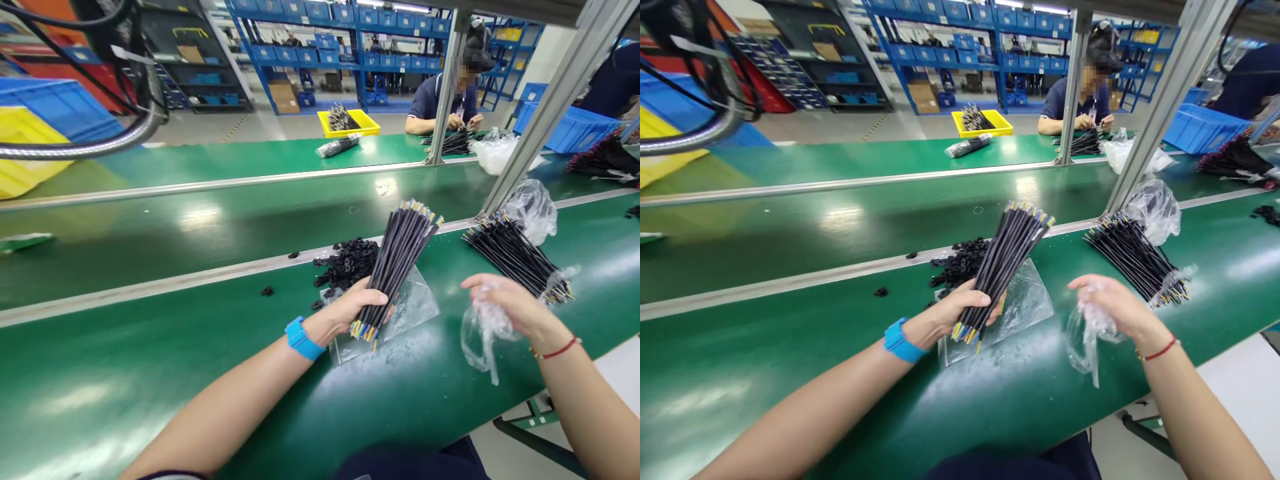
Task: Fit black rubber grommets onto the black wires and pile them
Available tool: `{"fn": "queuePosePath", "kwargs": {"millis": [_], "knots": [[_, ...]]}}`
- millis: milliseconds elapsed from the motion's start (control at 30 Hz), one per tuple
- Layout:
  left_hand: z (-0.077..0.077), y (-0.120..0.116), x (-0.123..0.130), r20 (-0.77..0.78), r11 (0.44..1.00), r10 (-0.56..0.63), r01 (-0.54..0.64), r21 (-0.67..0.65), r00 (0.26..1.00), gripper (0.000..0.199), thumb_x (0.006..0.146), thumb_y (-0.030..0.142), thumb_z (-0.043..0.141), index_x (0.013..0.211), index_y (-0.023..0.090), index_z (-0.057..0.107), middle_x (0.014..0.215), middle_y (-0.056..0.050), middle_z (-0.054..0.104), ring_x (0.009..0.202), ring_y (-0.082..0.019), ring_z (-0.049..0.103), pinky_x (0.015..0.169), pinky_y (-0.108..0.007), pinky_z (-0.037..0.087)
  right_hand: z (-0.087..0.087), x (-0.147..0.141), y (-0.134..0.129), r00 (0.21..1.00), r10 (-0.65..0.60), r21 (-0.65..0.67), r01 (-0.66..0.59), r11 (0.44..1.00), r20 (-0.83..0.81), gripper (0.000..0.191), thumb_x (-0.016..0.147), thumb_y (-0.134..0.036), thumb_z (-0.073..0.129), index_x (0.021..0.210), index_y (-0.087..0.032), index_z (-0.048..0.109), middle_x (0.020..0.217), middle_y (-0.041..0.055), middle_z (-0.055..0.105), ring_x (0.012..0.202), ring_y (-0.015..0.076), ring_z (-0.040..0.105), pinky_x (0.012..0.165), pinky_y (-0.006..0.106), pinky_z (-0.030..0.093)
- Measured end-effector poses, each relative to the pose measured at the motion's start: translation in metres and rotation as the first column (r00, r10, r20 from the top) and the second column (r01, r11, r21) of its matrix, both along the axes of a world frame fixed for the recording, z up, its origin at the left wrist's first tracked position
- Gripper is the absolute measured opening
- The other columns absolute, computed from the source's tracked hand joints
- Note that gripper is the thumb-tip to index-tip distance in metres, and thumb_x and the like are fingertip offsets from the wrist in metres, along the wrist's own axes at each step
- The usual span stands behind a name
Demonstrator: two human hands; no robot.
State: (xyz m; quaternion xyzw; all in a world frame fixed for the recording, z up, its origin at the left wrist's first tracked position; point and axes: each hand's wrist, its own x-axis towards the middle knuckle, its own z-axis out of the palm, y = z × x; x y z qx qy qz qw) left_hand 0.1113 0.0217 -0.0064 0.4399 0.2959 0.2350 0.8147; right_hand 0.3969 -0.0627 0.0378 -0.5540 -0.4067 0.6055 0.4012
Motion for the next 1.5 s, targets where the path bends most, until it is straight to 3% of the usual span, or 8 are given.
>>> {"fn": "queuePosePath", "kwargs": {"millis": [233,567,733,833,967,1067,1267,1500], "knots": [[0.001,-0.041,-0.017,-0.069,1.0,-0.004,0.005,0.007,0.998,0.039,0.051,0.017,0.069,0.089,0.014,0.06,0.07,0.001,0.061,0.065,-0.013,0.053,0.057,-0.024,0.041,-0.017,-0.094,0.022,0.897,0.428,0.194,-0.442,0.876,0.11,0.026,0.079,-0.034,0.059,0.101,-0.022,0.067,0.093,0.0026,0.066,0.086,0.0183,0.057,0.088,0.035,0.043],[0.021,-0.043,-0.083,-0.154,0.959,0.264,-0.243,0.144,0.952,0.053,0.059,0.022,0.066,0.111,0.016,0.057,0.085,-0.002,0.065,0.074,-0.016,0.057,0.065,-0.025,0.042,-0.017,-0.191,0.055,0.946,0.324,0.306,-0.306,0.902,-0.009,0.024,0.072,-0.037,0.064,0.085,-0.018,0.063,0.085,0.0021,0.066,0.077,0.0166,0.057,0.076,0.032,0.045],[0.046,-0.001,-0.063,-0.344,0.896,0.008,0.146,0.419,0.939,0.047,0.057,0.017,0.061,0.104,0.015,0.06,0.09,-0.002,0.065,0.082,-0.019,0.056,0.073,-0.029,0.044,-0.025,-0.171,0.04,0.984,0.072,0.244,-0.03,0.969,-0.164,0.024,0.069,-0.039,0.069,0.082,-0.019,0.063,0.071,-0.0015,0.063,0.067,0.0134,0.055,0.07,0.027,0.045],[0.062,0.041,-0.029,-0.545,0.646,-0.124,0.485,0.59,0.829,0.042,0.057,0.015,0.061,0.099,0.015,0.061,0.088,-0.001,0.064,0.078,-0.018,0.056,0.066,-0.026,0.043,-0.032,-0.149,0.032,0.946,-0.197,0.115,0.232,0.966,-0.257,0.026,0.064,-0.036,0.074,0.08,-0.019,0.063,0.071,-0.0005,0.065,0.066,0.0139,0.057,0.066,0.026,0.046],[0.081,0.089,0.032,-0.748,0.333,-0.188,0.758,0.562,0.637,0.038,0.052,0.01,0.066,0.089,0.016,0.063,0.08,0.002,0.064,0.07,-0.017,0.056,0.059,-0.025,0.043,-0.046,-0.13,0.042,0.794,-0.462,-0.086,0.469,0.879,-0.394,0.023,0.062,-0.027,0.074,0.08,-0.017,0.063,0.075,0.0011,0.068,0.061,0.0123,0.058,0.056,0.023,0.047],[0.085,0.109,0.075,-0.805,0.365,-0.107,0.776,0.514,0.584,0.034,0.054,0.007,0.073,0.086,0.014,0.065,0.079,0.0,0.066,0.067,-0.018,0.058,0.06,-0.028,0.047,-0.058,-0.12,0.061,0.734,-0.545,-0.159,0.531,0.832,-0.405,0.013,0.069,-0.025,0.068,0.077,-0.017,0.061,0.071,-0.0001,0.067,0.051,0.0095,0.053,0.046,0.021,0.043],[0.059,0.124,0.11,-0.763,0.375,-0.012,0.71,0.596,0.646,0.03,0.088,0.035,0.053,0.111,0.016,0.057,0.115,-0.007,0.058,0.099,-0.022,0.058,0.082,-0.039,0.051,-0.067,-0.096,0.079,0.817,-0.421,-0.251,0.345,0.904,-0.393,0.013,0.075,-0.024,0.064,0.071,-0.011,0.064,0.056,0.0026,0.062,0.037,0.0068,0.045,0.034,0.018,0.034],[0.043,0.137,0.079,-0.787,0.279,-0.135,0.785,0.553,0.602,0.058,0.054,0.014,0.074,0.11,0.021,0.063,0.111,-0.005,0.064,0.105,-0.026,0.056,0.094,-0.035,0.043,-0.048,-0.071,0.053,0.909,-0.19,-0.281,0.084,0.956,-0.372,0.027,0.066,-0.026,0.074,0.088,-0.011,0.069,0.072,0.0058,0.069,0.041,0.0065,0.048,0.034,0.018,0.034]]}}
